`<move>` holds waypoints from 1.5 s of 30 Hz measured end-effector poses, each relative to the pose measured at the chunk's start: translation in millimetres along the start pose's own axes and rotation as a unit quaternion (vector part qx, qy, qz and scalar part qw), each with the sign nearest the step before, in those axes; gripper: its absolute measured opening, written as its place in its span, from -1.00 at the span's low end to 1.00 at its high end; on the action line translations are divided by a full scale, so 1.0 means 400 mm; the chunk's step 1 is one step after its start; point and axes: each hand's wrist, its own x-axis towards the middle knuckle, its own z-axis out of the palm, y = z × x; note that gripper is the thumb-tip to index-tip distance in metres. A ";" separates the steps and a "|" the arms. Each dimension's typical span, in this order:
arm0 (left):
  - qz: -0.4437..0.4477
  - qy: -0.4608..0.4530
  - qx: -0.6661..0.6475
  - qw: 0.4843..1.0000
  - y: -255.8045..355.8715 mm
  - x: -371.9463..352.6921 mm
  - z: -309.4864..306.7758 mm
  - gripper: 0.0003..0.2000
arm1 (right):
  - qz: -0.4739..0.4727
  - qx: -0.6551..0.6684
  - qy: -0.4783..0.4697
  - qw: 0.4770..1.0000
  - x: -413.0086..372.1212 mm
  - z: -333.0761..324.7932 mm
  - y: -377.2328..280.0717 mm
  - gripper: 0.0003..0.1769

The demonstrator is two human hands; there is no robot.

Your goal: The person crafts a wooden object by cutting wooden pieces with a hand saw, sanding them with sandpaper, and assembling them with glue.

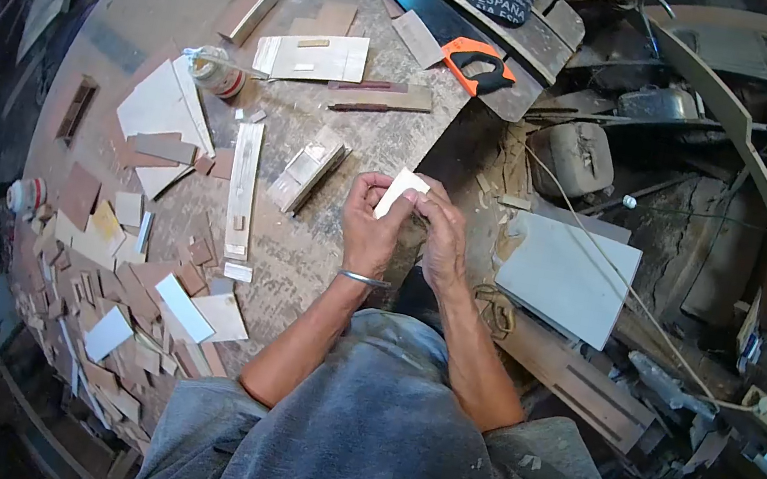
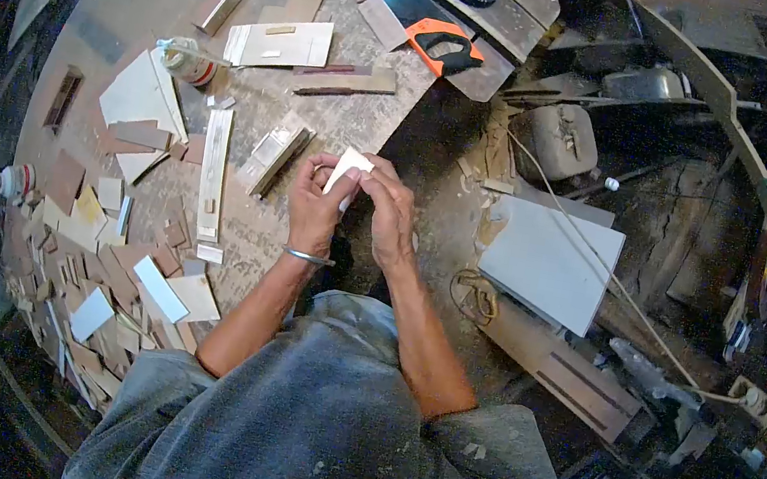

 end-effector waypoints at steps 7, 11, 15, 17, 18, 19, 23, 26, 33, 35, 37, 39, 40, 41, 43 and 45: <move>-0.079 -0.064 0.031 0.994 0.010 0.060 -0.038 -0.71 | 0.038 -0.022 0.021 0.999 -0.010 -0.005 0.033 -0.61; -0.111 -0.094 0.056 0.988 -0.031 0.093 -0.039 -0.71 | 0.069 0.007 0.067 0.995 -0.010 -0.020 0.074 -0.61; -0.047 -0.126 0.128 0.983 -0.114 0.145 -0.033 -0.70 | 0.169 0.007 0.079 0.982 0.018 -0.090 0.128 -0.63; 0.005 -0.149 0.233 0.961 -0.168 0.202 -0.048 -0.68 | 0.118 -0.113 0.069 0.984 0.067 -0.167 0.192 -0.63; 0.044 -0.152 0.324 0.933 -0.184 0.239 -0.051 -0.68 | 0.088 -0.172 0.060 0.979 0.109 -0.204 0.211 -0.63; 0.080 -0.152 0.413 0.894 -0.199 0.271 -0.057 -0.67 | 0.028 -0.292 0.089 0.952 0.158 -0.237 0.215 -0.59; 0.164 -0.177 0.583 0.776 -0.231 0.360 -0.060 -0.66 | -0.207 -0.559 0.093 0.797 0.394 -0.273 0.158 -0.32; 0.218 -0.234 0.577 0.752 -0.260 0.399 -0.074 -0.68 | -0.249 -0.656 0.046 0.711 0.526 -0.294 0.177 -0.39; 0.259 -0.177 0.593 0.741 -0.285 0.374 -0.077 -0.58 | -0.319 -0.705 0.091 0.627 0.680 -0.326 0.197 -0.56; 0.254 -0.175 0.586 0.749 -0.296 0.370 -0.079 -0.59 | -0.338 -0.716 0.062 0.608 0.722 -0.338 0.196 -0.62; 0.252 -0.175 0.584 0.752 -0.292 0.367 -0.074 -0.61 | -0.357 -0.724 0.024 0.590 0.759 -0.349 0.196 -0.67; 0.251 -0.180 0.587 0.748 -0.285 0.364 -0.070 -0.64 | -0.372 -0.730 -0.022 0.574 0.776 -0.353 0.184 -0.70; 0.258 -0.184 0.594 0.739 -0.283 0.365 -0.070 -0.64 | -0.364 -0.704 -0.050 0.608 0.776 -0.353 0.170 -0.71; 0.265 -0.189 0.600 0.731 -0.286 0.364 -0.071 -0.63 | -0.364 -0.671 -0.043 0.644 0.769 -0.348 0.164 -0.71; 0.274 -0.192 0.614 0.715 -0.296 0.358 -0.080 -0.63 | -0.359 -0.605 -0.031 0.710 0.737 -0.343 0.148 -0.71; 0.287 -0.190 0.626 0.700 -0.309 0.356 -0.084 -0.62 | -0.369 -0.570 -0.006 0.734 0.686 -0.331 0.130 -0.70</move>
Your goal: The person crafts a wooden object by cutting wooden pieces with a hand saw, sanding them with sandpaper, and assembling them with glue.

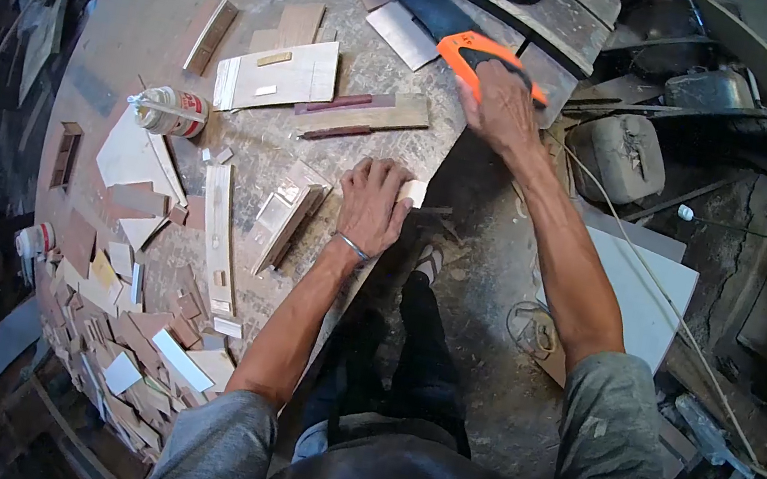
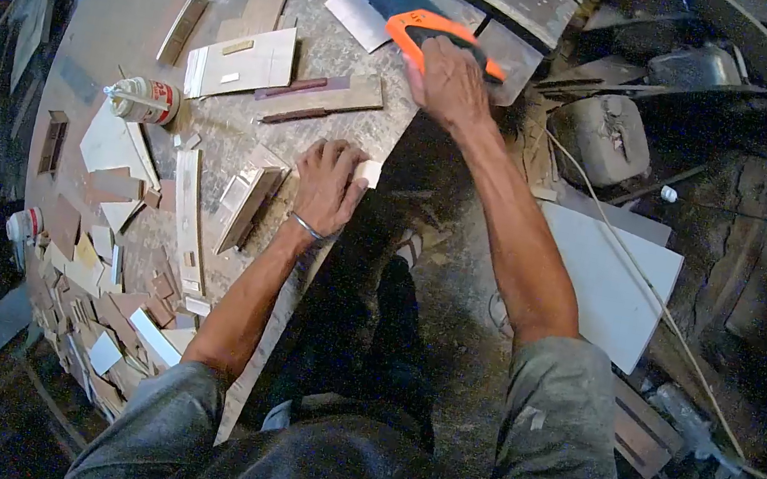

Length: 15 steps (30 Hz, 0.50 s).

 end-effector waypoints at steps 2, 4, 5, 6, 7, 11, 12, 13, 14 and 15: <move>0.001 0.003 -0.004 1.000 0.003 -0.003 0.005 -0.62 | 0.036 0.022 0.028 0.999 -0.049 -0.056 -0.059 -0.70; 0.002 0.001 0.000 1.000 -0.006 -0.007 0.007 -0.62 | 0.090 0.039 0.052 0.994 -0.122 -0.130 -0.153 -0.71; 0.002 -0.002 0.005 1.000 -0.008 -0.010 0.014 -0.61 | 0.139 0.079 0.068 0.985 -0.165 -0.177 -0.221 -0.72; 0.002 -0.005 0.010 1.000 -0.012 -0.015 0.015 -0.61 | 0.187 0.119 0.084 0.971 -0.225 -0.219 -0.297 -0.72; 0.009 -0.001 0.007 1.000 -0.016 -0.021 0.011 -0.63 | 0.270 0.162 0.084 0.945 -0.301 -0.250 -0.368 -0.71; 0.040 0.019 -0.004 0.999 -0.026 -0.022 0.010 -0.67 | 0.457 0.308 0.144 0.822 -0.623 -0.247 -0.644 -0.63; 0.045 0.022 -0.003 0.999 -0.034 -0.022 0.014 -0.67 | 0.492 0.362 0.190 0.769 -0.683 -0.206 -0.715 -0.62; 0.053 0.033 -0.003 0.998 -0.042 -0.023 0.022 -0.66 | 0.495 0.352 0.194 0.770 -0.720 -0.176 -0.783 -0.61; 0.058 0.038 -0.002 0.998 -0.045 -0.022 0.025 -0.66 | 0.499 0.342 0.197 0.772 -0.746 -0.142 -0.837 -0.59; 0.062 0.043 -0.001 0.997 -0.048 -0.022 0.027 -0.65 | 0.503 0.362 0.217 0.754 -0.771 -0.102 -0.878 -0.59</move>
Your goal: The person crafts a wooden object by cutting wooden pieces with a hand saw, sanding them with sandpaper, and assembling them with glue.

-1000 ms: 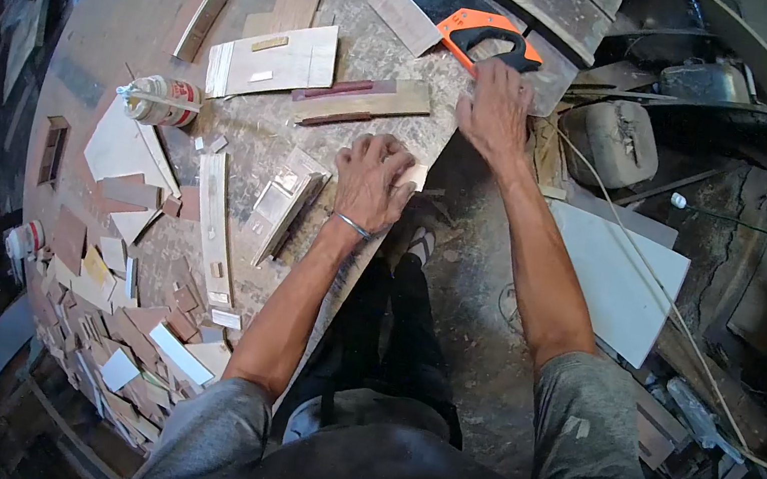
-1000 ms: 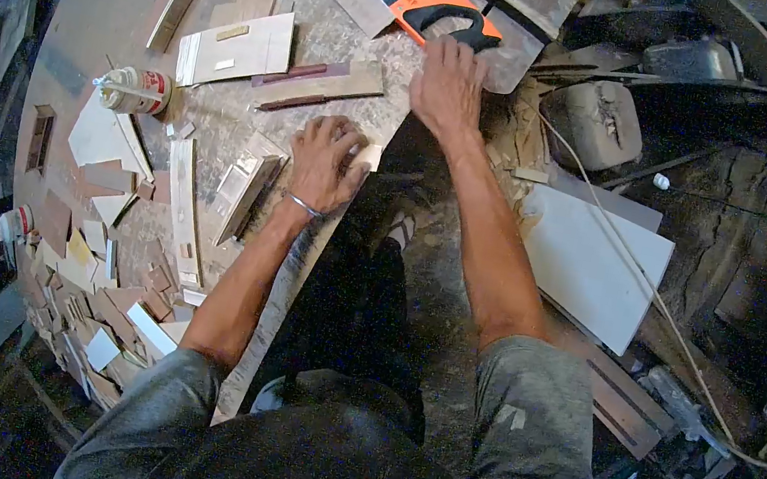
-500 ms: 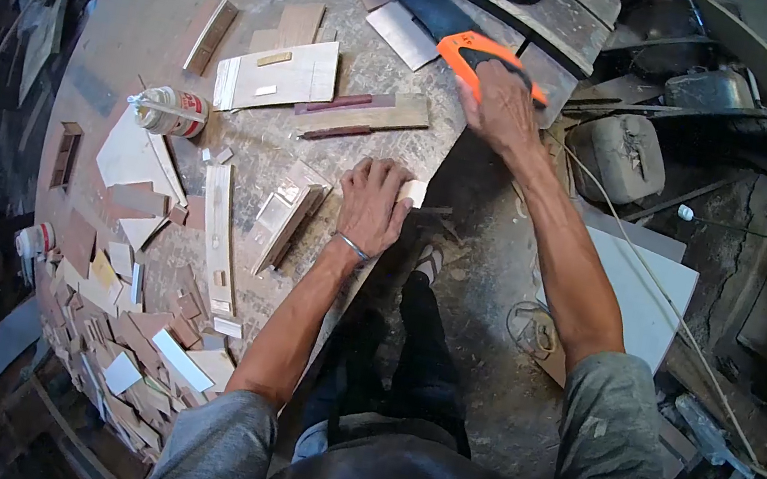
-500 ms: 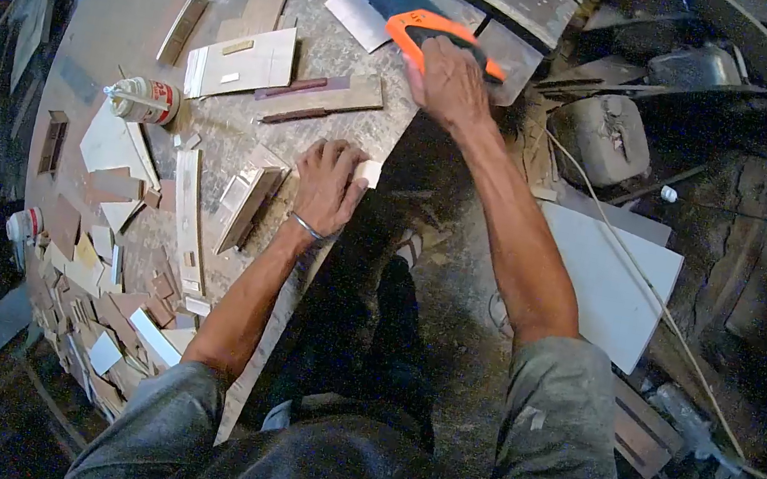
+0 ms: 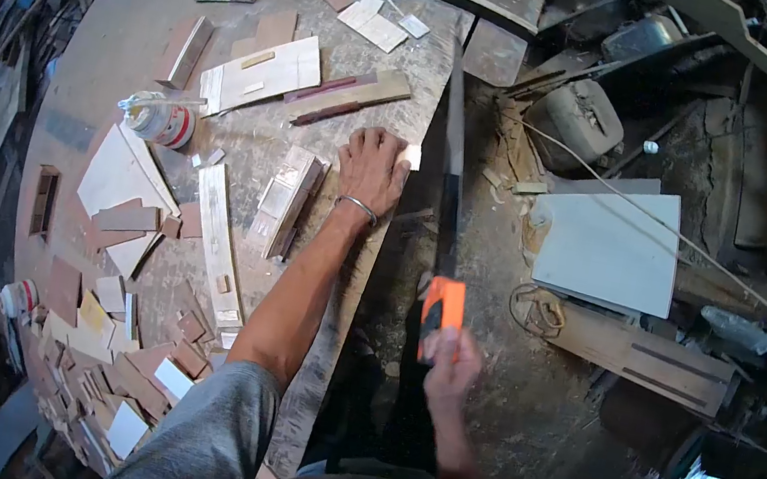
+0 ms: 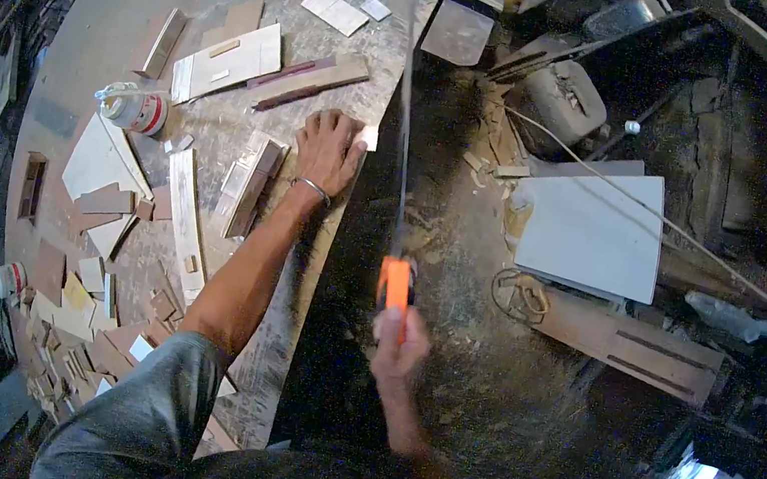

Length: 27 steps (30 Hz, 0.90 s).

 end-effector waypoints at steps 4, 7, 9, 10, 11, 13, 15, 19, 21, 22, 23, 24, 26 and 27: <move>0.004 0.008 -0.006 1.000 -0.019 -0.004 0.019 -0.61 | -0.023 -0.010 0.024 0.999 -0.110 0.063 0.092 -0.59; 0.010 0.016 -0.008 1.000 -0.026 -0.006 0.025 -0.60 | -0.028 -0.001 0.031 0.999 -0.138 0.086 0.120 -0.57; 0.010 0.013 -0.009 1.000 -0.029 -0.006 0.027 -0.60 | -0.030 -0.009 0.034 0.999 -0.149 0.091 0.136 -0.57; 0.004 0.012 -0.010 1.000 -0.028 -0.007 0.027 -0.60 | -0.032 -0.021 0.034 0.999 -0.154 0.091 0.144 -0.57; 0.004 0.015 -0.008 1.000 -0.029 -0.008 0.028 -0.59 | -0.034 -0.032 0.034 0.998 -0.158 0.092 0.150 -0.57; 0.005 0.021 -0.003 1.000 -0.029 -0.008 0.030 -0.59 | -0.025 -0.063 0.024 0.997 -0.167 0.095 0.136 -0.57; 0.001 0.023 -0.005 1.000 -0.024 -0.011 0.026 -0.63 | -0.020 -0.084 0.022 0.996 -0.174 0.102 0.119 -0.56; 0.004 0.021 0.015 1.000 -0.016 -0.007 0.022 -0.67 | -0.036 -0.129 0.031 0.991 -0.176 0.112 0.139 -0.55; -0.008 0.013 0.018 1.000 -0.012 -0.007 0.022 -0.68 | -0.038 -0.147 0.035 0.988 -0.186 0.115 0.154 -0.54; -0.013 0.009 0.020 1.000 -0.008 -0.004 0.021 -0.69 | -0.035 -0.149 0.038 0.987 -0.189 0.119 0.149 -0.55; -0.012 0.009 0.022 1.000 -0.007 -0.005 0.022 -0.68 | -0.031 -0.152 0.039 0.987 -0.191 0.123 0.142 -0.55; -0.010 0.010 0.026 1.000 -0.008 -0.005 0.021 -0.68 | -0.035 -0.137 0.054 0.988 -0.186 0.129 0.134 -0.54; -0.007 0.010 0.030 0.999 -0.013 -0.005 0.023 -0.68 | -0.039 -0.107 0.085 0.990 -0.176 0.148 0.102 -0.49; -0.006 0.010 0.032 0.999 -0.016 -0.005 0.026 -0.69 | -0.027 -0.118 0.073 0.990 -0.180 0.145 0.094 -0.51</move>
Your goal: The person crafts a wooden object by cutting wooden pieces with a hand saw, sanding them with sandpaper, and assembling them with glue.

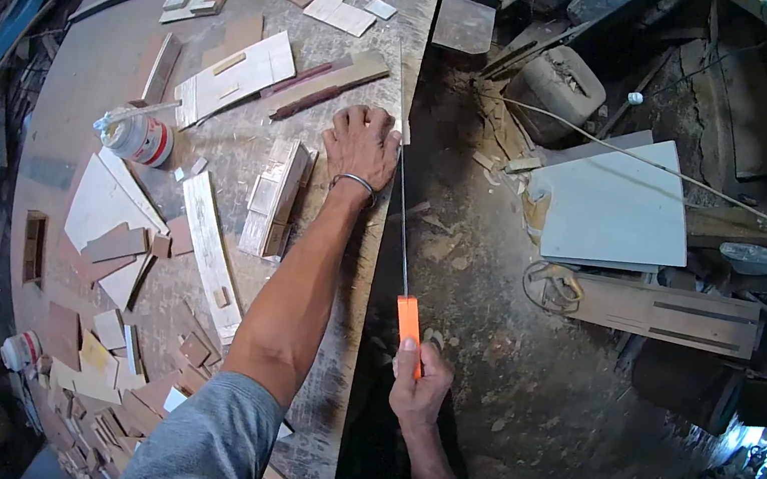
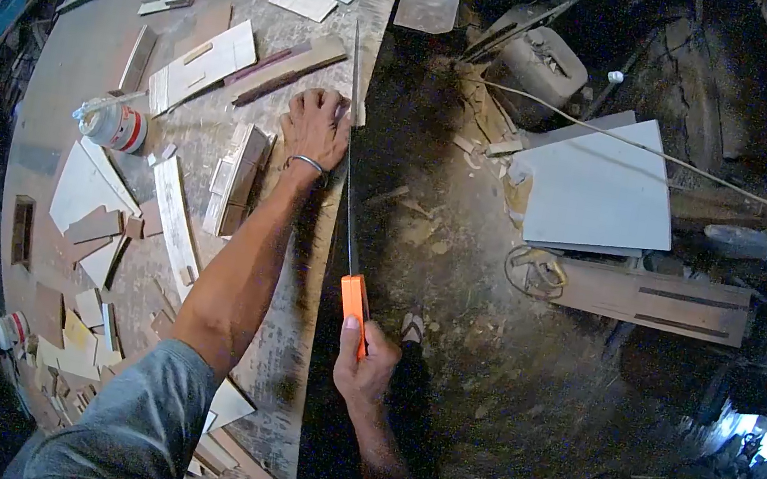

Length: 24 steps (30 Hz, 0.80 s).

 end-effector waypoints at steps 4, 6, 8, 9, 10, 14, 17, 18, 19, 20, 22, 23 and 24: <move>0.005 0.001 0.021 1.000 -0.005 0.008 0.014 -0.70 | 0.017 -0.023 -0.018 0.999 0.016 -0.015 -0.020 -0.56; 0.001 -0.003 0.027 1.000 -0.006 0.003 0.019 -0.70 | 0.025 -0.028 -0.021 0.999 0.035 -0.020 -0.053 -0.56; 0.001 -0.001 0.029 1.000 -0.003 0.015 0.018 -0.71 | 0.024 -0.011 -0.016 1.000 0.016 -0.027 -0.066 -0.56; 0.002 -0.001 0.027 1.000 -0.004 0.014 0.018 -0.72 | 0.024 -0.003 -0.016 1.000 0.008 -0.030 -0.067 -0.55; 0.002 -0.002 0.026 1.000 -0.005 0.009 0.017 -0.72 | 0.027 -0.009 -0.021 0.999 0.011 -0.035 -0.057 -0.55; 0.010 -0.003 0.022 1.000 -0.004 0.007 0.015 -0.72 | 0.051 0.012 -0.029 0.998 0.028 -0.062 -0.029 -0.53; 0.005 -0.012 0.027 1.000 -0.004 0.010 0.009 -0.72 | 0.038 0.033 -0.005 0.999 -0.004 -0.063 -0.016 -0.52; 0.008 -0.009 0.025 1.000 -0.005 0.009 0.009 -0.72 | 0.048 0.041 -0.012 0.998 -0.004 -0.066 -0.007 -0.52; 0.011 -0.006 0.024 1.000 -0.003 0.008 0.009 -0.72 | 0.057 0.050 -0.017 0.997 0.001 -0.068 0.001 -0.52; 0.009 -0.009 0.025 1.000 -0.002 0.007 0.008 -0.72 | 0.065 0.059 -0.022 0.996 0.007 -0.067 -0.003 -0.52; 0.003 -0.013 0.028 1.000 -0.004 0.009 0.008 -0.72 | 0.052 0.053 -0.009 0.997 -0.004 -0.055 -0.010 -0.52; 0.006 -0.003 0.028 1.000 -0.005 0.011 0.010 -0.72 | 0.047 0.049 -0.003 0.998 -0.010 -0.051 -0.014 -0.52; 0.010 0.005 0.027 1.000 -0.005 0.011 0.015 -0.71 | 0.052 0.032 -0.016 0.998 -0.010 -0.051 -0.019 -0.54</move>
